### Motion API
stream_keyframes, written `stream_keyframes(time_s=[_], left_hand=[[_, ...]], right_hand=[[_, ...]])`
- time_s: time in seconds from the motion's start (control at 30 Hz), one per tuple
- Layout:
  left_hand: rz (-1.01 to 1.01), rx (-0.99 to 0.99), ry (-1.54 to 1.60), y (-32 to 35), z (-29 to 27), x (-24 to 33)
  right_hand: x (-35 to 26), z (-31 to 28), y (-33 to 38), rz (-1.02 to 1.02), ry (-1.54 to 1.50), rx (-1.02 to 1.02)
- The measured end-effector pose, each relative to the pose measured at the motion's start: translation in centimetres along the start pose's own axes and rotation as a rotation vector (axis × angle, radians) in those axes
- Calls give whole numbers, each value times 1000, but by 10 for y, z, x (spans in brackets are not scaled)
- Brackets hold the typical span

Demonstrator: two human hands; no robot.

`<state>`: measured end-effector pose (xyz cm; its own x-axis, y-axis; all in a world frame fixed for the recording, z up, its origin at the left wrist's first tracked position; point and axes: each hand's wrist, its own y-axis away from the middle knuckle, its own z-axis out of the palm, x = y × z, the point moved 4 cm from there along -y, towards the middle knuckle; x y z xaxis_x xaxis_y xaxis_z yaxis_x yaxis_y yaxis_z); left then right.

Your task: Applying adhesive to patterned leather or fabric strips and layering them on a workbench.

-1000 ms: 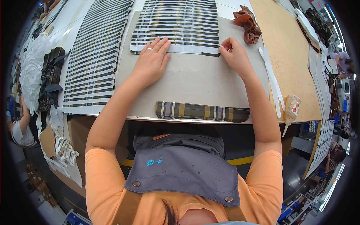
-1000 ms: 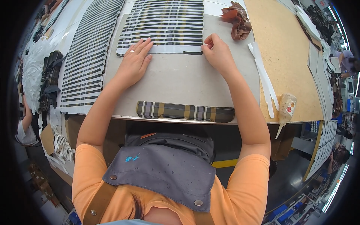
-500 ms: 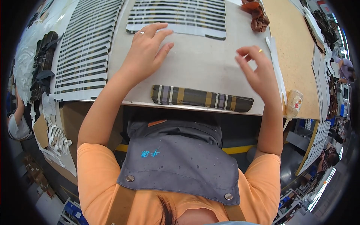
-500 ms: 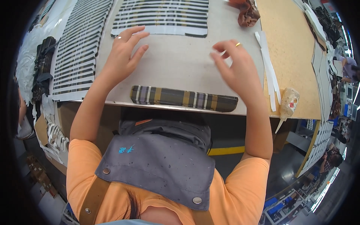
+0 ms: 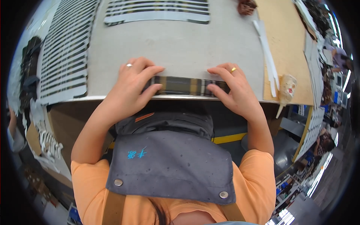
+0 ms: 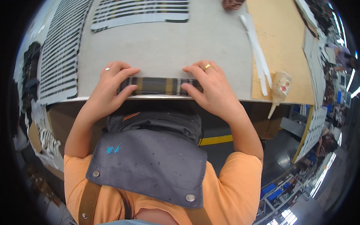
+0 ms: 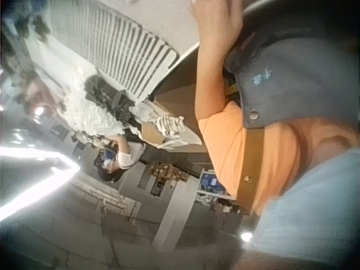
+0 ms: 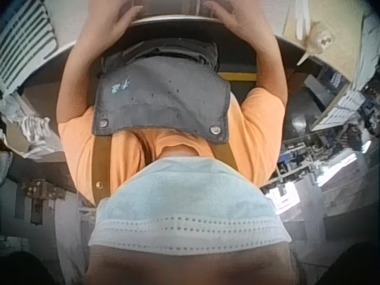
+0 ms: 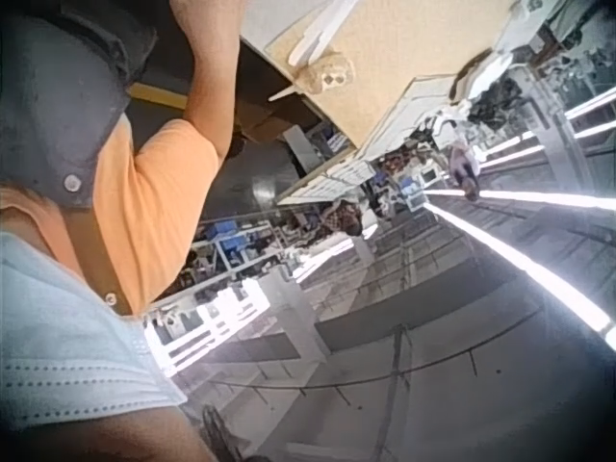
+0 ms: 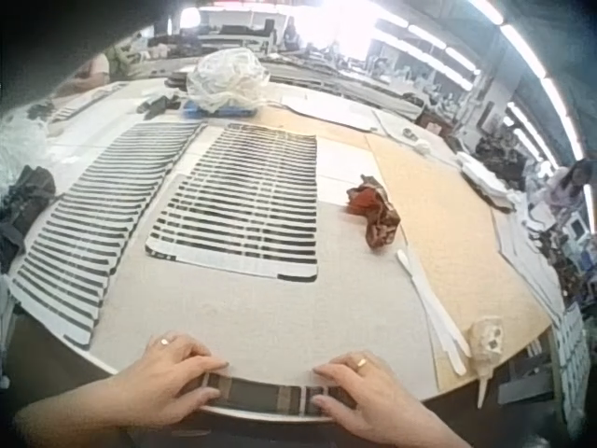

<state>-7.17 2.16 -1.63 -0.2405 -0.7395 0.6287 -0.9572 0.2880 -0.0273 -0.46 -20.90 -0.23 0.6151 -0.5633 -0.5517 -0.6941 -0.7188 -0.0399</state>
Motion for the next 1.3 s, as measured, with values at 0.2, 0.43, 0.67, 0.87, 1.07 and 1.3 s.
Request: stream_keyframes(time_s=[0.2, 0.43, 0.67, 0.87, 1.07, 1.3], left_hand=[[29, 148, -29, -11, -10, 11], [133, 137, -55, -30, -11, 30], [145, 36, 14, -46, 5, 33], [290, 3, 9, -76, 29, 44], [630, -59, -124, -147, 91, 90], [389, -238, -286, -223, 141, 118]], right_hand=[[117, -68, 6, 206, 462, 489], [170, -72, 15, 656, 363, 475], [162, -59, 17, 353, 355, 519], [146, -67, 9, 501, -99, 441], [130, -96, -17, 618, -265, 217], [94, -111, -37, 248, -148, 203]])
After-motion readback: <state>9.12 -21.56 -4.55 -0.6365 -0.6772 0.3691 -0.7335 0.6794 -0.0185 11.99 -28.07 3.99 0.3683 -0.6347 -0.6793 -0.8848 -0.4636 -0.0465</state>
